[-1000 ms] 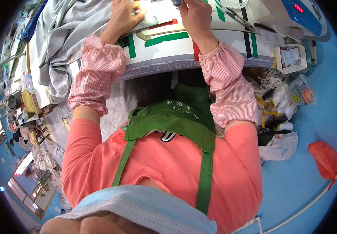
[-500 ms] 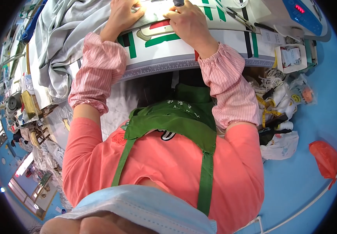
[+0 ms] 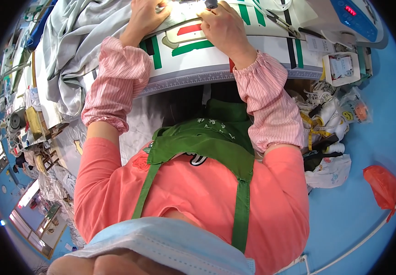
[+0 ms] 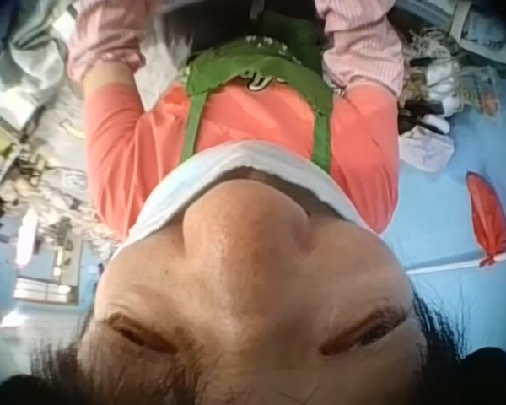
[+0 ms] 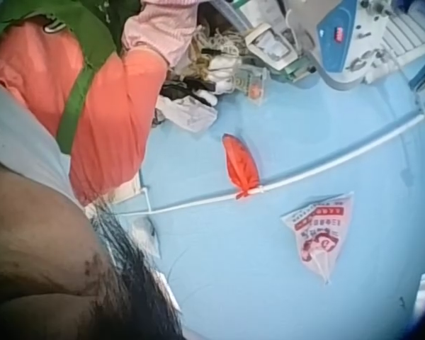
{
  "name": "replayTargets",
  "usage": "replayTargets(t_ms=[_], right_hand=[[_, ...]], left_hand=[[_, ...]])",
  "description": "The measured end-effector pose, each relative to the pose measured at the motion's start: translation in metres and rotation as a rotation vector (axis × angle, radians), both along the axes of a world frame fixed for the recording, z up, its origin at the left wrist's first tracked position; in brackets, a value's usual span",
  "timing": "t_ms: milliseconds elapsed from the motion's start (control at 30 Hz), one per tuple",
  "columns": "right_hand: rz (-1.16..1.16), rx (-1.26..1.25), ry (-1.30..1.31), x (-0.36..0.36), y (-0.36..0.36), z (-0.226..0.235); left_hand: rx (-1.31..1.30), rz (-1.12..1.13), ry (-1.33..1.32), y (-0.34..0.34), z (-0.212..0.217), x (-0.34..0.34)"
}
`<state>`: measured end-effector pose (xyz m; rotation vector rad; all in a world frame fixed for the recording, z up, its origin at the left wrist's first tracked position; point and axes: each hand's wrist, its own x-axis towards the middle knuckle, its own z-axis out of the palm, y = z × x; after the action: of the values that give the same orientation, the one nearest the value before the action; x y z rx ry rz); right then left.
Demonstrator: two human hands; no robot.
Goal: Sewing and finishing fabric pillow covers at a workstation.
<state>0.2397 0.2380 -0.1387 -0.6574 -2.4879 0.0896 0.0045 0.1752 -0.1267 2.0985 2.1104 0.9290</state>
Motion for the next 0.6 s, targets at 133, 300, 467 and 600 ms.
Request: replayTargets(t_ms=[133,300,467,600], right_hand=[[0.109,0.048,0.119,-0.006,-0.008,0.009],[0.426,0.110,0.230,-0.061,-0.053,0.010],[0.286,-0.141,0.336,-0.170,-0.122,-0.002],[0.304,-0.019,0.190,-0.155,-0.155,0.004]], left_hand=[[0.116,-0.240,-0.136,-0.007,-0.008,-0.034],[-0.106,-0.464,0.299,0.002,0.059,-0.043],[0.068,-1.060,0.748,0.028,0.073,-0.027],[-0.105,-0.941,0.552,0.009,0.024,-0.052]])
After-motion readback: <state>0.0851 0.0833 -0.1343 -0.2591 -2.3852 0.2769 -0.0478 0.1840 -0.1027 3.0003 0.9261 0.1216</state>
